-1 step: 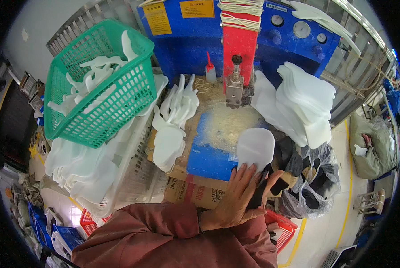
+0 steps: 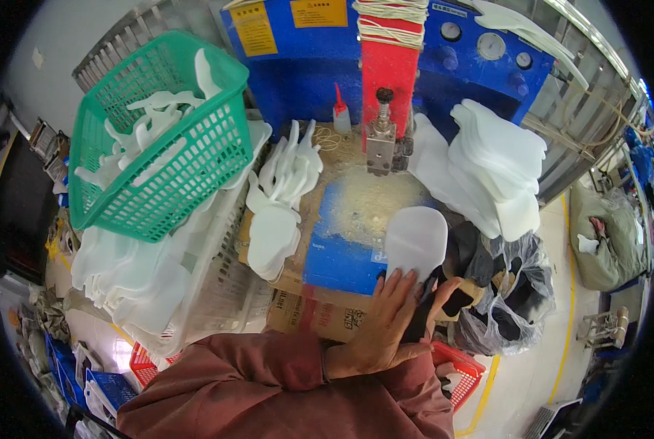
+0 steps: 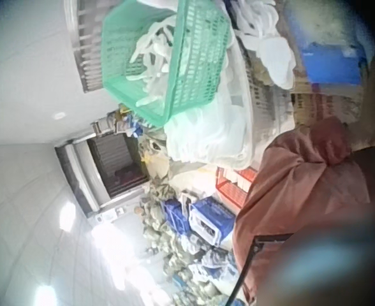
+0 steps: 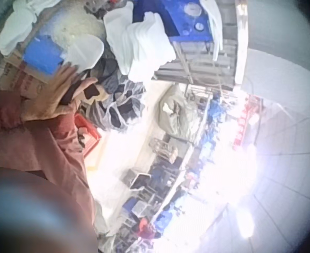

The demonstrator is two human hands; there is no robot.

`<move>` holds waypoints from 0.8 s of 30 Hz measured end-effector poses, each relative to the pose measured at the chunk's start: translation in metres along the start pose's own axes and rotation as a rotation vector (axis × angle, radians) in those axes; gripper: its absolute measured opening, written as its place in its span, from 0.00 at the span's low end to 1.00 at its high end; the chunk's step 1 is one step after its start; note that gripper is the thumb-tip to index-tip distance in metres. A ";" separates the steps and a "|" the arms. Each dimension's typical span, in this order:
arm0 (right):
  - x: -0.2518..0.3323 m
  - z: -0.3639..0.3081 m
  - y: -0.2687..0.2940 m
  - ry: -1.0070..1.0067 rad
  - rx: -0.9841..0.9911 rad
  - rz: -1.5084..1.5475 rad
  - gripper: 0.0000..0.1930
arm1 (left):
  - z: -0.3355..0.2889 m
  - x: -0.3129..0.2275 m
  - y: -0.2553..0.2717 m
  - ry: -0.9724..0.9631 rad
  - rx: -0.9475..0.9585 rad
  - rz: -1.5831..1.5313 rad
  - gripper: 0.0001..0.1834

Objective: The person repeatedly picks black and white foam insoles, aligns them, and presses them together at a workstation. The person places the assembled pairs into a red basket and continues the cycle with new insoles from nearby piles.

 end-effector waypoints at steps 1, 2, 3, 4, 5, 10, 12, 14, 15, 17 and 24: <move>0.000 -0.001 -0.001 0.005 -0.015 0.016 0.30 | -0.004 0.001 -0.003 0.037 0.072 -0.030 0.53; 0.002 0.000 -0.004 0.008 -0.019 0.033 0.31 | -0.009 0.000 -0.004 0.037 0.114 -0.052 0.53; 0.003 -0.001 -0.007 0.006 -0.017 0.055 0.31 | -0.013 0.000 -0.005 0.055 0.160 -0.069 0.53; 0.005 0.001 -0.011 0.016 -0.017 0.075 0.31 | -0.019 -0.006 -0.003 0.003 0.166 -0.147 0.51; 0.009 0.003 -0.013 0.023 -0.016 0.092 0.32 | -0.022 -0.011 -0.001 -0.055 0.170 -0.134 0.48; 0.065 0.006 0.012 0.175 -0.046 0.110 0.33 | -0.048 -0.026 0.005 -0.420 0.468 -0.201 0.25; 0.114 -0.024 0.043 0.264 -0.091 0.016 0.33 | -0.053 -0.011 0.008 -0.239 0.537 -0.286 0.18; 0.158 -0.067 0.092 0.302 -0.385 -0.205 0.32 | -0.050 0.015 0.010 0.007 0.523 -0.425 0.14; 0.175 -0.091 0.115 0.337 -0.426 -0.312 0.32 | -0.047 0.032 0.011 0.133 0.481 -0.437 0.13; 0.198 -0.141 0.185 0.377 -0.555 -0.301 0.30 | -0.042 0.042 0.006 0.130 0.482 -0.527 0.15; 0.080 -0.322 0.494 0.052 -1.200 -1.246 0.28 | -0.045 0.042 -0.019 0.266 0.648 -0.496 0.09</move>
Point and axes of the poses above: each hand's wrist, its own z-axis towards the middle knuckle, its own y-axis out of the back of the hand, x = y × z, the point moved 5 cm from there along z, towards the middle knuckle, and after that the axes turned 5 degrees about x, right-handed, at the moved point
